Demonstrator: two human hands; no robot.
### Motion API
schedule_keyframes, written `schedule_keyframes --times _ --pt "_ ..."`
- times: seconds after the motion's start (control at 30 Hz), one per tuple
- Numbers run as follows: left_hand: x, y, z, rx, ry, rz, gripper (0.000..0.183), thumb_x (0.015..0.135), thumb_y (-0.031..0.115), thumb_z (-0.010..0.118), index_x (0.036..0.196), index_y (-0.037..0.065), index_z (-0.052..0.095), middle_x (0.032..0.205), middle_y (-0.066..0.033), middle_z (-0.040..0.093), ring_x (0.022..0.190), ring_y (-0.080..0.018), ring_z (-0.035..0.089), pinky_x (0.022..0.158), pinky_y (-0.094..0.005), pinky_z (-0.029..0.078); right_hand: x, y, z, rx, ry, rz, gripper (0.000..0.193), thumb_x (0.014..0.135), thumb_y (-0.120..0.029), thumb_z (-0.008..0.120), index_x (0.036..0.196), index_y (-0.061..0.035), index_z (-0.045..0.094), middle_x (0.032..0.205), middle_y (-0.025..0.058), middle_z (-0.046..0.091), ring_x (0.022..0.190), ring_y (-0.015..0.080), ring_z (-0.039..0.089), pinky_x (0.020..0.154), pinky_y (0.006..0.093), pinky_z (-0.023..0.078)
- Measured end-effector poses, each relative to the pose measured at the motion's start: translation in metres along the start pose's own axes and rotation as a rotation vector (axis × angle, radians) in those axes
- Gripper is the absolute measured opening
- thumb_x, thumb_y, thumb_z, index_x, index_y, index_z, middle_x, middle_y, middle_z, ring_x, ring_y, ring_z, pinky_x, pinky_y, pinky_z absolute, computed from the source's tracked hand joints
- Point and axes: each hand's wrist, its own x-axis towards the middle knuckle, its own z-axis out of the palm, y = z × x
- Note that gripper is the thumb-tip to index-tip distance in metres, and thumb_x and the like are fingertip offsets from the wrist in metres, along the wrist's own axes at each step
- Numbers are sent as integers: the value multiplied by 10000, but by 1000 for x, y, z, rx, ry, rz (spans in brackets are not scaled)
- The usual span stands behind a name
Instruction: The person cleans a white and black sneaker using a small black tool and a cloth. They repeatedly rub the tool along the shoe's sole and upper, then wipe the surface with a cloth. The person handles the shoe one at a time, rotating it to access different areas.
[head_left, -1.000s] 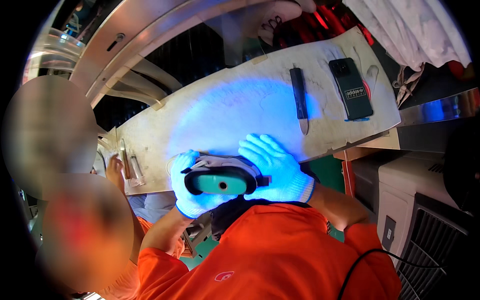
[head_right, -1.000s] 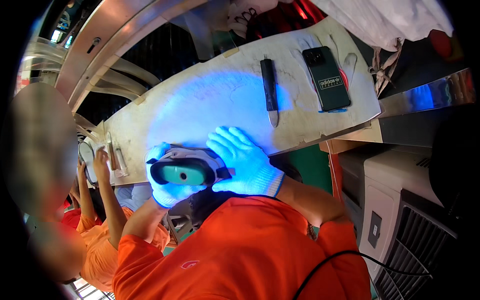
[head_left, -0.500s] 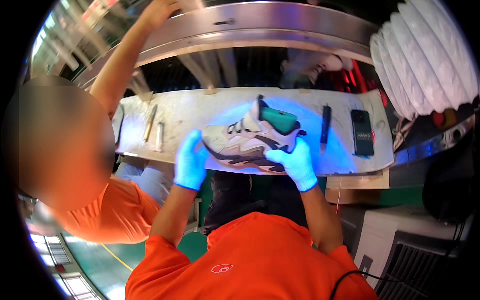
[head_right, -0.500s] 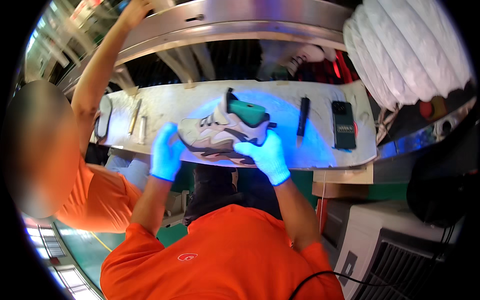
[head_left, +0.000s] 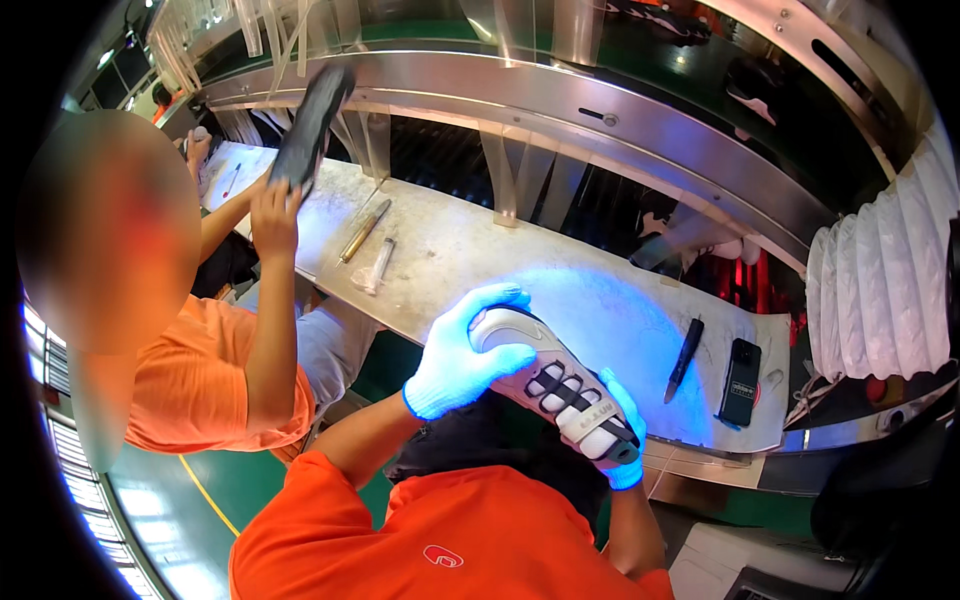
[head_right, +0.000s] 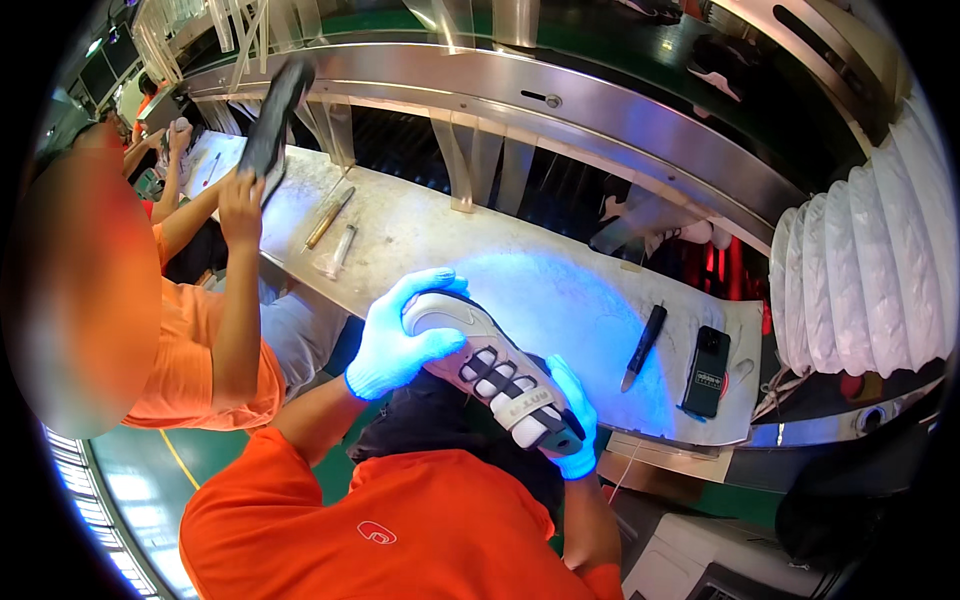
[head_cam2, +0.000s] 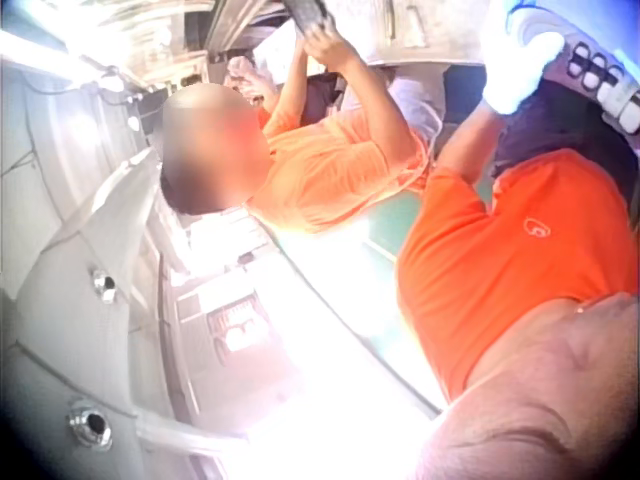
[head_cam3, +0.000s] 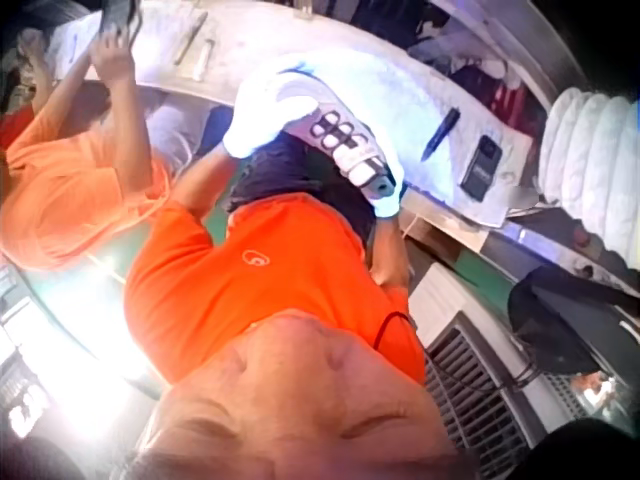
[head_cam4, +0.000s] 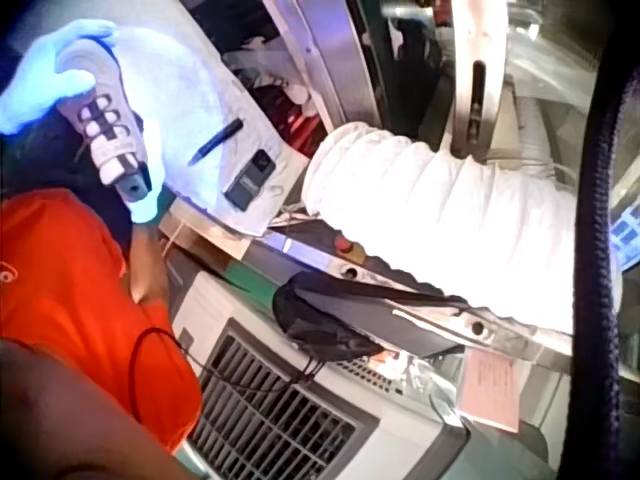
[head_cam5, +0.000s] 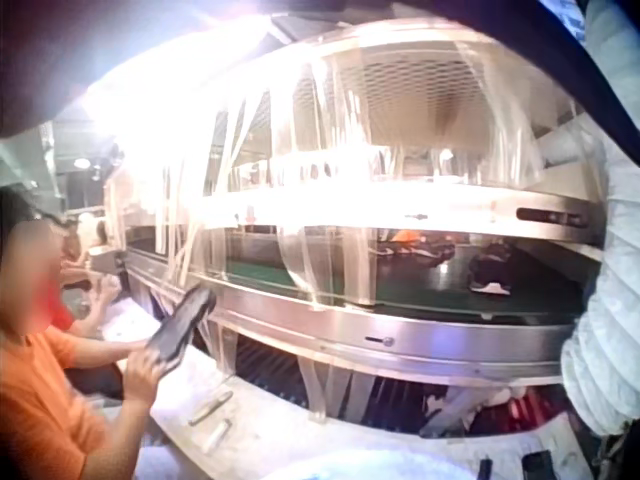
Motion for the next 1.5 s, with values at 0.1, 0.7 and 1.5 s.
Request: schedule_keyframes --times 0.1,0.7,1.5 --pt "2 -8 -5 163 -14 99 707 914 259 918 1485 -44 632 1386 -172 757 1241 -244 739 1095 -407 585 -1 6 4 21 25 -33 673 1014 -89 801 1613 20 515 1588 207 634 1370 297 686 1184 437 556" --pt "57 -34 -2 589 -284 36 706 940 482 833 1486 57 696 1414 -223 736 1325 -414 691 1146 -465 533 113 -1 -64 -844 709 210 891 984 -393 852 1660 17 441 1558 273 624 1408 425 638 1177 470 520" --pt "95 -38 28 790 -403 -8 1037 666 450 1019 1553 46 664 1266 -214 824 1131 -304 825 997 -405 632 70 -29 -50 -127 300 231 313 1056 -308 763 1014 0 727 815 154 698 716 228 637 679 416 510"
